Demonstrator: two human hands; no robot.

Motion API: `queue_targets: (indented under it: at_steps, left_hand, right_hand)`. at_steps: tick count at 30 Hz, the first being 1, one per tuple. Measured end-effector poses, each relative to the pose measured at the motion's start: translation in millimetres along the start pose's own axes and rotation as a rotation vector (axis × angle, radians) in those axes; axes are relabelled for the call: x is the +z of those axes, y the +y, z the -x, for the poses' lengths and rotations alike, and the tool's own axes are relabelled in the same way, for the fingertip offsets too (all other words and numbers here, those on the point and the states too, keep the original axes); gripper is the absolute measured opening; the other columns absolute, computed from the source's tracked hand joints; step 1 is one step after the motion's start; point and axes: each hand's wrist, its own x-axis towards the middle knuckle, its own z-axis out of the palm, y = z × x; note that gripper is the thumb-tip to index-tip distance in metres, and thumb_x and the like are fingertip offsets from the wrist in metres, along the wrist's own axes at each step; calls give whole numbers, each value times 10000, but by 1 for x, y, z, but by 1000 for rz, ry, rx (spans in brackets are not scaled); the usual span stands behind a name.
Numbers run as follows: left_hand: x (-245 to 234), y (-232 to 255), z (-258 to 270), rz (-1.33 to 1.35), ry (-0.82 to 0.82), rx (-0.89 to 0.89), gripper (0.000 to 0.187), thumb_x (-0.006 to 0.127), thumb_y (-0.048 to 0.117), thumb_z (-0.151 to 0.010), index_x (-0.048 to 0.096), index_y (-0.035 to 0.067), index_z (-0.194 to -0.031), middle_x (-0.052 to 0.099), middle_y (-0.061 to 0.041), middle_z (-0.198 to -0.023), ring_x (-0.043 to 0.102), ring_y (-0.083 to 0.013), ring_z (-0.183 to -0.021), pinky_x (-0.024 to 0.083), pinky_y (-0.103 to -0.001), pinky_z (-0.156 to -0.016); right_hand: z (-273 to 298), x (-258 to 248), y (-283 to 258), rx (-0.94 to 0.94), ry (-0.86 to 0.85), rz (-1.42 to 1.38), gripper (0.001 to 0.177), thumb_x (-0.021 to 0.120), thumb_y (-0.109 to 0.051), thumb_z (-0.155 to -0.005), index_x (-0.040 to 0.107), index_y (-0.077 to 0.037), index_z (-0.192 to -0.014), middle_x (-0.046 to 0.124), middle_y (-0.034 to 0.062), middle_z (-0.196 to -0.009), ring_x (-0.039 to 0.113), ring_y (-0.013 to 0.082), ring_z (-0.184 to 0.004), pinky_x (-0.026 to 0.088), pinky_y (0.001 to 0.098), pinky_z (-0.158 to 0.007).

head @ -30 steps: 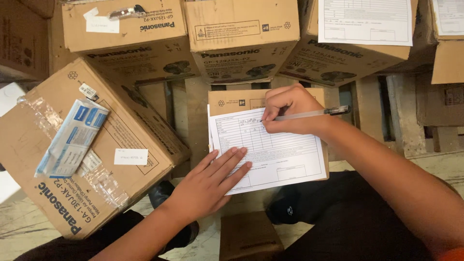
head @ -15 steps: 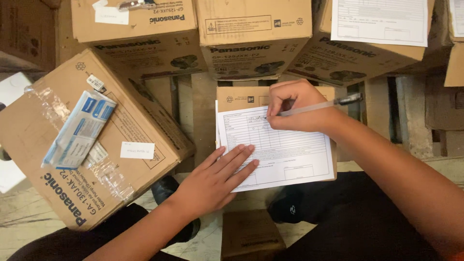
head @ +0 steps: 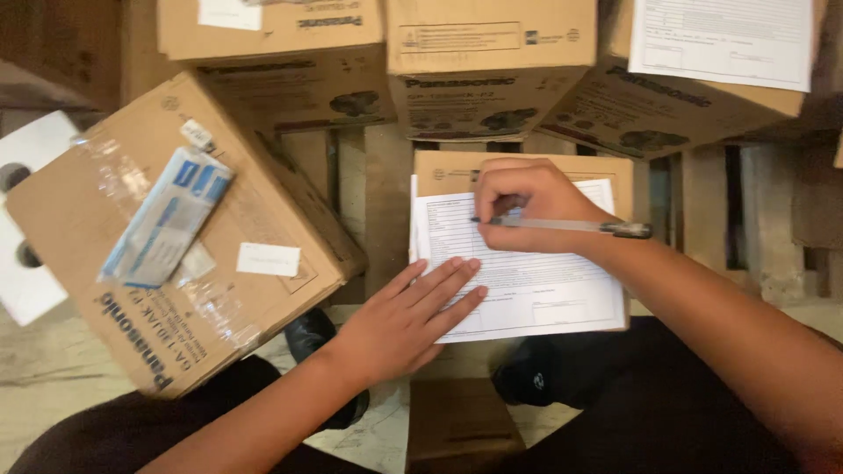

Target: Filling out a logistics form on a clipboard while checking boxes on a pallet

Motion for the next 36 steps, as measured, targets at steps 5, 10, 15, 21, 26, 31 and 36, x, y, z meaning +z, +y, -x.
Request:
queue_targets:
  at_steps: [5,10,15,21,26,31,36]
  left_hand:
    - [0,2,5,78,24,-16,908,800,240,-831,349,147,-1614,323,-135,-1695,338,-273,-1577,344,-485,-1255]
    - [-10,-3,7,-125,-119,24,1009,816,460,-811,316,177,-1641,235,-102,-1732,269,-229,-1613,225,-405,-1314]
    - [-14,-4,8,-199,-106,41,913,790,491,-908,316,207,-1635,270,-68,-1721,297,-194,-1605,251,-375,-1312]
    - [-13,-2,10,-219,-42,24,766,749,429,-952,390,237,-1601,334,-39,-1699,322,-170,-1586,245,-365,-1299]
    - [-13,-4,10,-242,-88,38,838,777,517,-966,341,236,-1624,284,-46,-1711,295,-178,-1597,266,-364,-1303]
    - [-14,-3,11,-246,-67,36,828,789,506,-966,356,243,-1620,304,-37,-1706,319,-168,-1591,250,-368,-1304]
    - [-13,-3,11,-219,-89,39,755,723,446,-1025,340,218,-1634,275,-64,-1714,269,-197,-1604,220,-388,-1311]
  right_hand:
    - [5,-3,15,18,-27,9,156,823,14,-734,679,-28,-776,634,107,-805,671,171,-774,611,304,-680]
    - [2,1,-2,-56,-66,190,215,748,-1,-801,584,-103,-706,601,5,-772,565,118,-717,423,234,-655]
    - [3,0,-5,39,-52,216,190,780,-46,-803,622,-92,-707,627,21,-795,583,122,-739,433,238,-690]
    - [5,3,-6,93,-34,248,201,771,-6,-802,616,-65,-688,647,46,-796,608,131,-759,449,239,-706]
    - [6,8,-12,157,3,207,203,773,28,-793,622,-48,-681,649,63,-810,584,123,-753,432,227,-689]
    - [5,4,-4,99,-25,242,202,778,6,-789,617,-58,-687,649,55,-798,596,129,-750,446,229,-681]
    - [5,10,-18,185,9,208,192,771,55,-780,630,-35,-684,662,77,-834,600,129,-771,455,226,-693]
